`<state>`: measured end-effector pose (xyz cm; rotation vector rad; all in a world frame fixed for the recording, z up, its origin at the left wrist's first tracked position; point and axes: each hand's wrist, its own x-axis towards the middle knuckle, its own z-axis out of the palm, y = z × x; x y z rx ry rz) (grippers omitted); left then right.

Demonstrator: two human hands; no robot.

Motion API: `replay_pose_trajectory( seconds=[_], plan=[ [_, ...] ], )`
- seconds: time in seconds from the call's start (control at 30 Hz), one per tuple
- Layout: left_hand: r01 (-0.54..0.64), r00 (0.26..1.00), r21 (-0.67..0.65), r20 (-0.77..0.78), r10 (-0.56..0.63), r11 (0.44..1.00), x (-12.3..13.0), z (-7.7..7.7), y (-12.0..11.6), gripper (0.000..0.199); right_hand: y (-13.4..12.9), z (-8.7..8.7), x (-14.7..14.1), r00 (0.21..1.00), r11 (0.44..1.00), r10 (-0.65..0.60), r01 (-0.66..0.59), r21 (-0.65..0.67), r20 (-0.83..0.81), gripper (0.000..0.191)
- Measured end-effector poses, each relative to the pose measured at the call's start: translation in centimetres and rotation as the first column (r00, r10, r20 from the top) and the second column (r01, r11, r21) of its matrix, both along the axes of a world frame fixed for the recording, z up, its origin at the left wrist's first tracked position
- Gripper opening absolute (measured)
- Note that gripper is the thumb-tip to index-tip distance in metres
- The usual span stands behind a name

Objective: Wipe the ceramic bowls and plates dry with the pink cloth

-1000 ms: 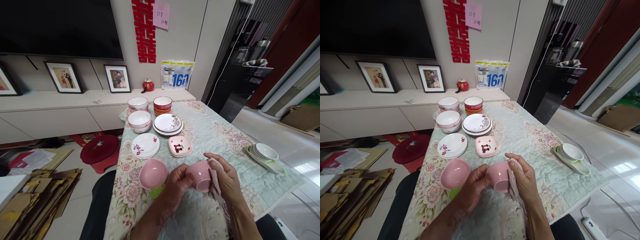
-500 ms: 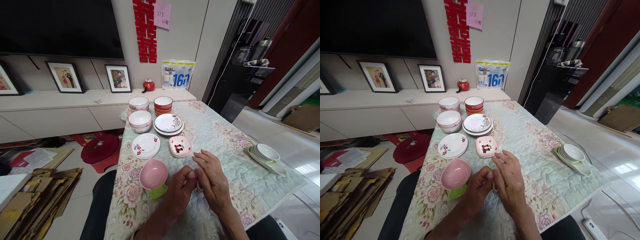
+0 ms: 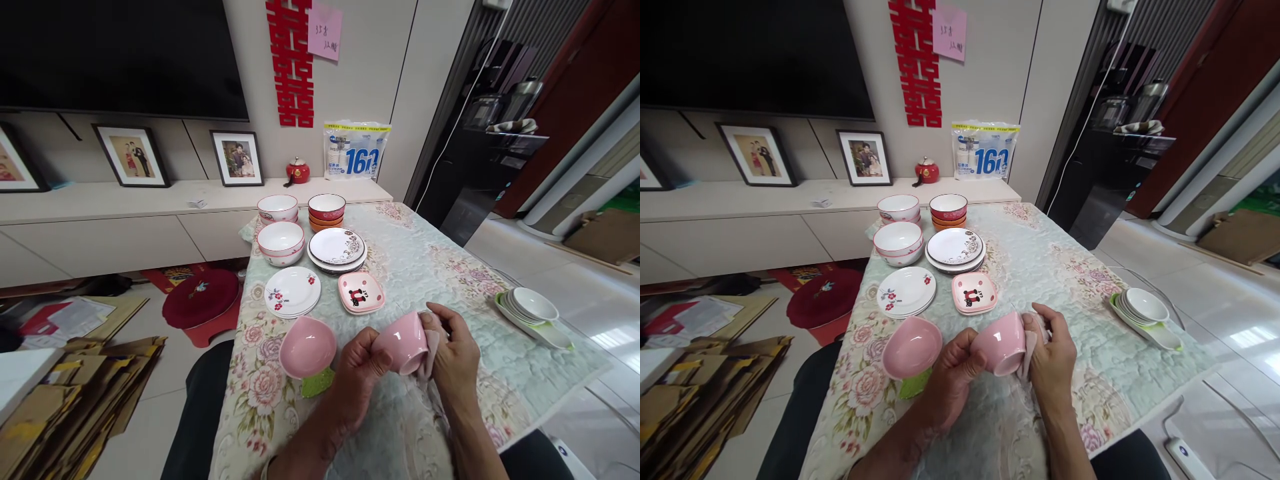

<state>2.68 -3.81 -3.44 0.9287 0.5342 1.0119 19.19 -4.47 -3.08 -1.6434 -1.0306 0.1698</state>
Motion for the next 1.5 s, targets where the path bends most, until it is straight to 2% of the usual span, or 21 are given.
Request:
replay_pose_trajectory(
  seconds=[0.07,0.13,0.2,0.3,0.4,0.47,0.53,0.6,0.67,0.77,0.83,0.9,0.97,1.03,1.13,1.2,1.27,1.37,1.43,1.5],
  plan=[
    [-0.018,0.998,0.014,-0.06,0.019,1.0,-0.1,0.0,0.0,0.04,-0.1,0.2,-0.4,0.997,0.998,-0.062,0.06,0.034,0.056,0.031],
    [-0.023,0.99,0.042,-0.137,0.029,0.999,-0.1,0.2,0.0,0.038,-0.3,0.6,-1.0,0.984,0.995,-0.046,0.03,0.099,0.172,0.025],
    [-0.028,0.986,0.053,-0.162,0.037,0.998,-0.2,0.5,0.0,0.036,-0.6,1.2,-1.8,0.95,0.983,-0.002,-0.055,0.176,0.311,0.017],
    [-0.068,0.993,-0.017,-0.093,0.066,0.998,0.1,1.0,-0.1,0.038,-1.4,2.1,-3.4,0.862,0.942,0.085,-0.232,0.241,0.499,0.003],
    [-0.091,0.996,-0.125,0.005,0.093,0.988,0.4,1.2,-0.1,0.042,-2.2,2.7,-4.8,0.782,0.896,0.238,-0.405,0.18,0.576,0.016],
    [-0.096,0.993,-0.162,0.045,0.105,0.982,0.4,1.2,-0.1,0.041,-2.3,2.7,-5.3,0.753,0.877,0.291,-0.457,0.151,0.589,0.02],
    [-0.108,0.992,-0.167,0.043,0.117,0.98,0.4,1.0,-0.1,0.039,-2.0,2.6,-5.2,0.752,0.872,0.287,-0.462,0.163,0.593,0.022],
    [-0.102,0.995,-0.12,-0.018,0.101,0.987,0.3,0.8,-0.1,0.037,-1.5,2.3,-4.3,0.793,0.892,0.242,-0.409,0.194,0.559,0.019],
    [-0.071,0.99,-0.023,-0.125,0.067,0.997,0.0,0.7,-0.2,0.034,-0.9,1.8,-3.0,0.868,0.929,0.181,-0.306,0.211,0.462,0.012],
    [-0.03,0.963,0.118,-0.262,0.06,0.993,-0.3,0.7,-0.4,0.03,-0.3,1.0,-1.1,0.976,0.982,0.117,-0.142,0.128,0.184,0.015],
    [-0.032,0.954,0.155,-0.289,0.076,0.987,-0.4,0.8,-0.4,0.031,-0.2,0.5,-0.7,0.995,0.994,0.098,-0.099,0.055,0.006,0.021],
    [-0.059,0.96,0.137,-0.263,0.094,0.989,-0.3,0.8,-0.2,0.034,-0.3,0.2,-1.0,0.995,0.996,0.082,-0.08,0.033,-0.058,0.024],
    [-0.104,0.967,0.091,-0.224,0.122,0.99,-0.1,0.8,-0.1,0.035,-0.6,0.4,-2.0,0.998,0.996,0.066,-0.067,0.062,0.015,0.022],
    [-0.15,0.965,0.034,-0.211,0.154,0.988,0.1,0.9,-0.1,0.038,-0.9,0.9,-3.4,0.981,0.986,0.083,-0.107,0.132,0.175,0.015],
    [-0.163,0.97,-0.028,-0.188,0.155,0.986,0.3,1.1,-0.2,0.042,-1.3,1.6,-4.8,0.882,0.927,0.195,-0.309,0.214,0.429,0.007],
    [-0.099,0.984,-0.044,-0.153,0.091,0.994,0.3,1.1,-0.3,0.042,-1.4,1.8,-4.8,0.837,0.892,0.238,-0.39,0.23,0.493,0.011],
    [-0.054,0.988,-0.026,-0.146,0.049,0.998,0.2,1.0,-0.4,0.039,-1.2,1.7,-4.0,0.88,0.912,0.22,-0.339,0.233,0.422,0.01],
    [-0.074,0.984,0.014,-0.159,0.075,0.997,0.1,0.6,-0.3,0.036,-0.8,1.0,-2.3,0.985,0.973,0.155,-0.165,0.161,0.071,0.013],
    [-0.096,0.99,-0.01,-0.102,0.095,0.995,0.1,0.3,-0.1,0.036,-0.4,0.5,-1.4,0.961,0.986,0.158,-0.142,0.088,-0.226,0.023],
    [-0.114,0.993,-0.08,0.015,0.115,0.99,0.3,0.3,0.0,0.038,-0.2,0.2,-1.2,0.863,0.979,0.197,-0.195,0.053,-0.465,0.032]
  ],
)
